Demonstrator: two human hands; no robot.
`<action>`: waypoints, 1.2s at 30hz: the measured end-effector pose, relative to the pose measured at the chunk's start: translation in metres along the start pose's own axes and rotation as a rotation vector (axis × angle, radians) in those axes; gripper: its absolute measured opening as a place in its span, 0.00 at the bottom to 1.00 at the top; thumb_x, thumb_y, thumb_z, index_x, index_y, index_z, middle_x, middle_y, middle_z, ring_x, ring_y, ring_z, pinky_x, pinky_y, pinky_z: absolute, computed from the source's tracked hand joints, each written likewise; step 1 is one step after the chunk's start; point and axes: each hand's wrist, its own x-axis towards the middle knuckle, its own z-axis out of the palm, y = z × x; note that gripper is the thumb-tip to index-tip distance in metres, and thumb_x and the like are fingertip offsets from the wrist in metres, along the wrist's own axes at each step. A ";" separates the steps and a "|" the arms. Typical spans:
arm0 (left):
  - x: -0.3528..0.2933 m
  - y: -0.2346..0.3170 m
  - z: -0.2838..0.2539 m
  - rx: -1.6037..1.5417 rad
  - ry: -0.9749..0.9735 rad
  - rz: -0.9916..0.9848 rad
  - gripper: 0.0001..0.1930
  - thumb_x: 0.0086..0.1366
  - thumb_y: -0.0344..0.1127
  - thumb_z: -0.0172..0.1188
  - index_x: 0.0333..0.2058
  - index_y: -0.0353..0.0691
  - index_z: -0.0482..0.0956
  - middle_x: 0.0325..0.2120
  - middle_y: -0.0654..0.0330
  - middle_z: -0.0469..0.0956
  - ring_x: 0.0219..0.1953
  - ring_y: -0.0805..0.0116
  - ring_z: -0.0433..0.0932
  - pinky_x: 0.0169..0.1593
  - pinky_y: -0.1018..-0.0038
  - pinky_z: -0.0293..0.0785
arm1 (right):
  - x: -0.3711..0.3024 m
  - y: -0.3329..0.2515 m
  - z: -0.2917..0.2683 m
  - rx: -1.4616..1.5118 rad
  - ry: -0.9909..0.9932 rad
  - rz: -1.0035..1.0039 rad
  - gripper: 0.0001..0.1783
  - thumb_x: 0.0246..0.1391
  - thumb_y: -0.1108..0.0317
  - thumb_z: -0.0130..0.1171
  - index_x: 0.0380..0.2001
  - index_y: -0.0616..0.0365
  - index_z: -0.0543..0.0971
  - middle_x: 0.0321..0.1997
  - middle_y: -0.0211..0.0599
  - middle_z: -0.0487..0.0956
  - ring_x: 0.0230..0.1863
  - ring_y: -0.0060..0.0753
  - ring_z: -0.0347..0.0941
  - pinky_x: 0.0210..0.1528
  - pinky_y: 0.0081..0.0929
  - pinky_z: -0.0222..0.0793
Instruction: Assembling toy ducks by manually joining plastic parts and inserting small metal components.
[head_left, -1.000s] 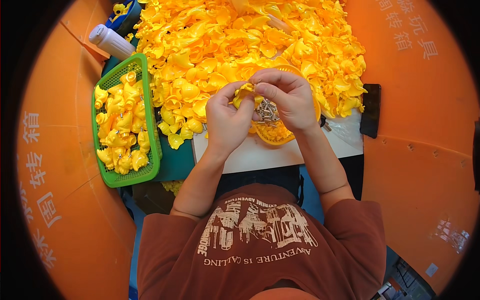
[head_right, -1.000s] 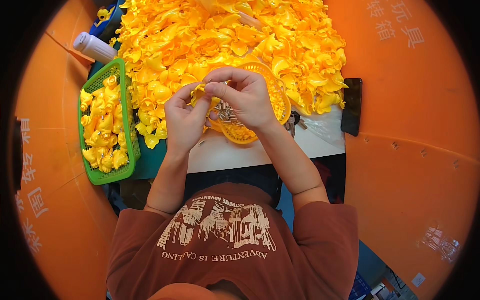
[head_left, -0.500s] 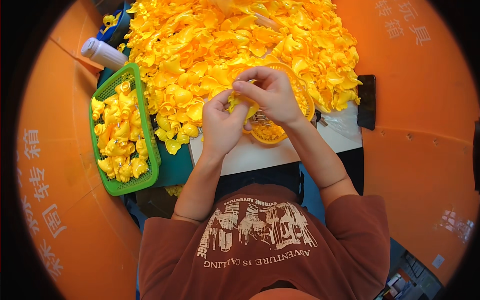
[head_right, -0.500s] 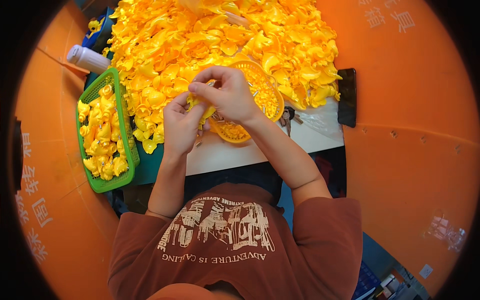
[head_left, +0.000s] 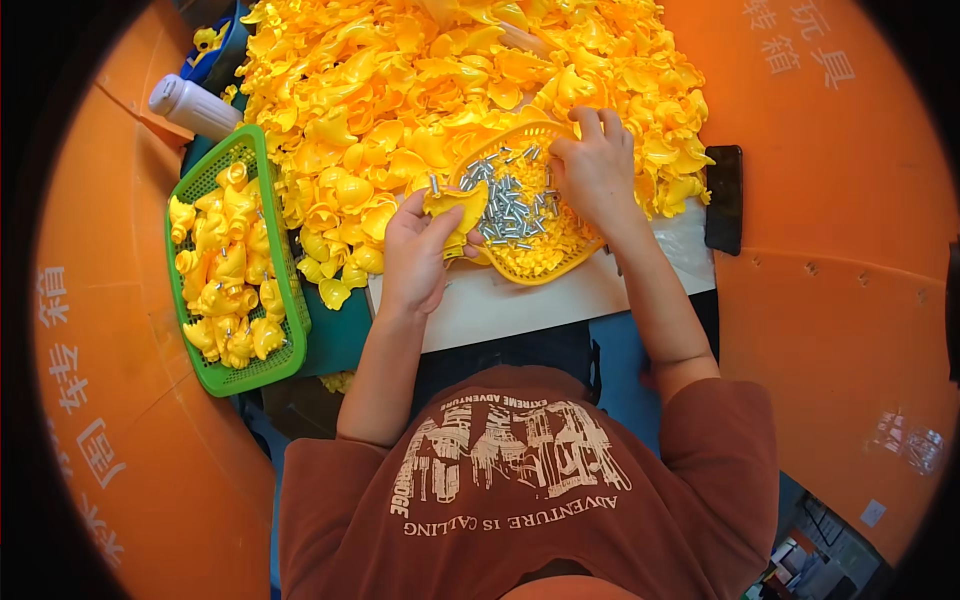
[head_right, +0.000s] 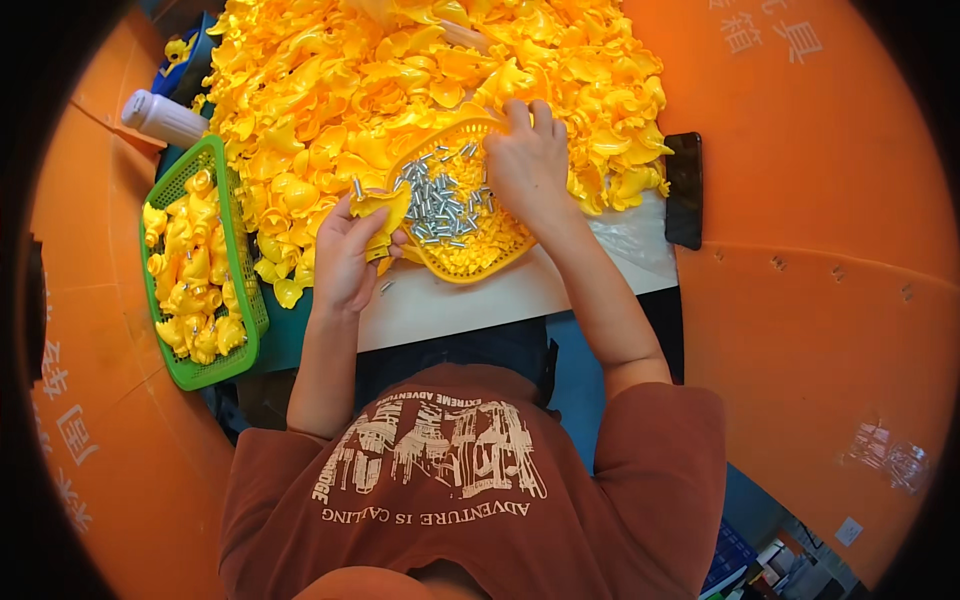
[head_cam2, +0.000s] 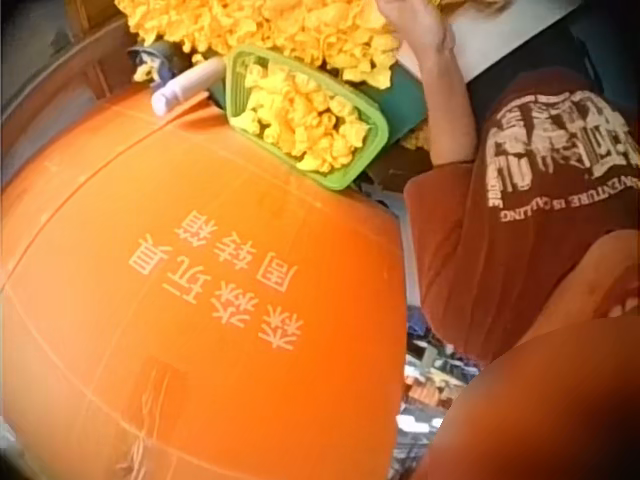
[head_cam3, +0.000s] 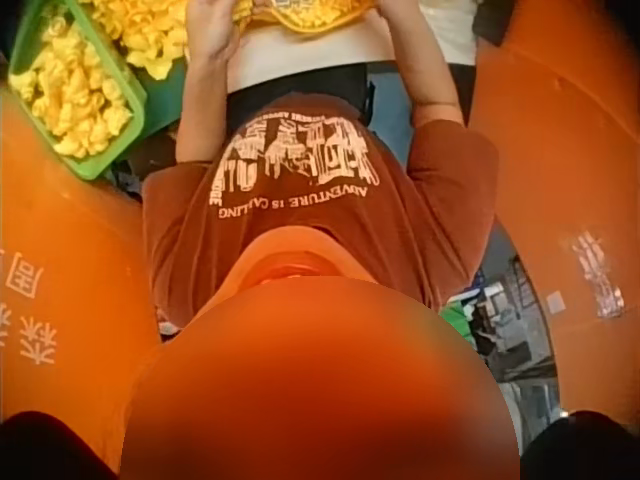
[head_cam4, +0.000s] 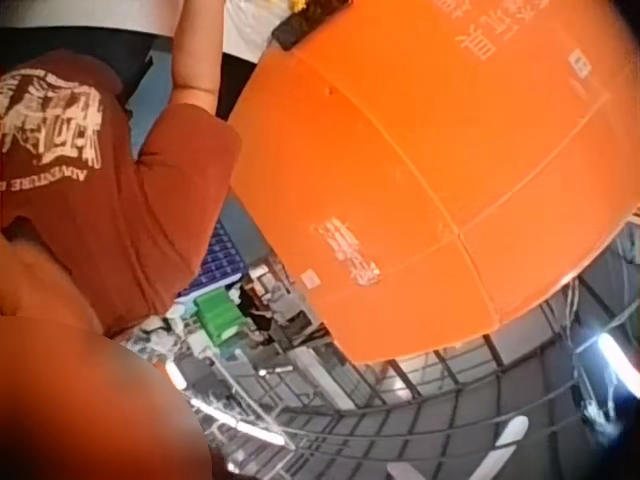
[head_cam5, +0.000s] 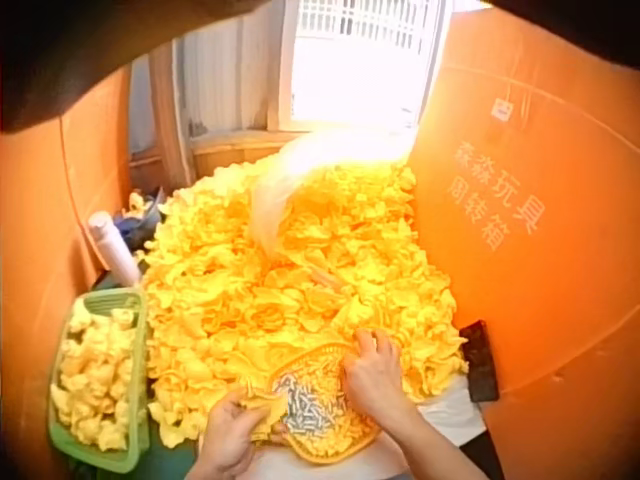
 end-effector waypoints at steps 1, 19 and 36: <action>0.000 0.000 0.005 0.004 -0.003 0.001 0.11 0.60 0.25 0.51 0.42 0.32 0.68 0.32 0.54 0.77 0.24 0.72 0.76 0.24 0.79 0.73 | -0.001 0.000 0.005 -0.003 -0.004 -0.012 0.07 0.38 0.67 0.62 0.25 0.53 0.81 0.48 0.35 0.71 0.53 0.44 0.60 0.48 0.38 0.58; 0.002 0.004 0.007 -0.003 0.003 0.044 0.10 0.60 0.26 0.52 0.41 0.31 0.69 0.30 0.56 0.77 0.23 0.74 0.76 0.23 0.81 0.71 | 0.011 0.012 0.008 0.219 -0.100 -0.096 0.04 0.38 0.69 0.59 0.23 0.53 0.79 0.49 0.35 0.72 0.60 0.46 0.57 0.57 0.46 0.48; -0.007 0.003 0.023 0.130 0.002 0.186 0.11 0.61 0.25 0.52 0.43 0.30 0.68 0.33 0.57 0.75 0.24 0.75 0.76 0.23 0.83 0.72 | 0.002 -0.050 -0.037 0.932 0.329 -0.384 0.10 0.37 0.76 0.63 0.29 0.60 0.79 0.28 0.37 0.78 0.30 0.38 0.75 0.33 0.29 0.70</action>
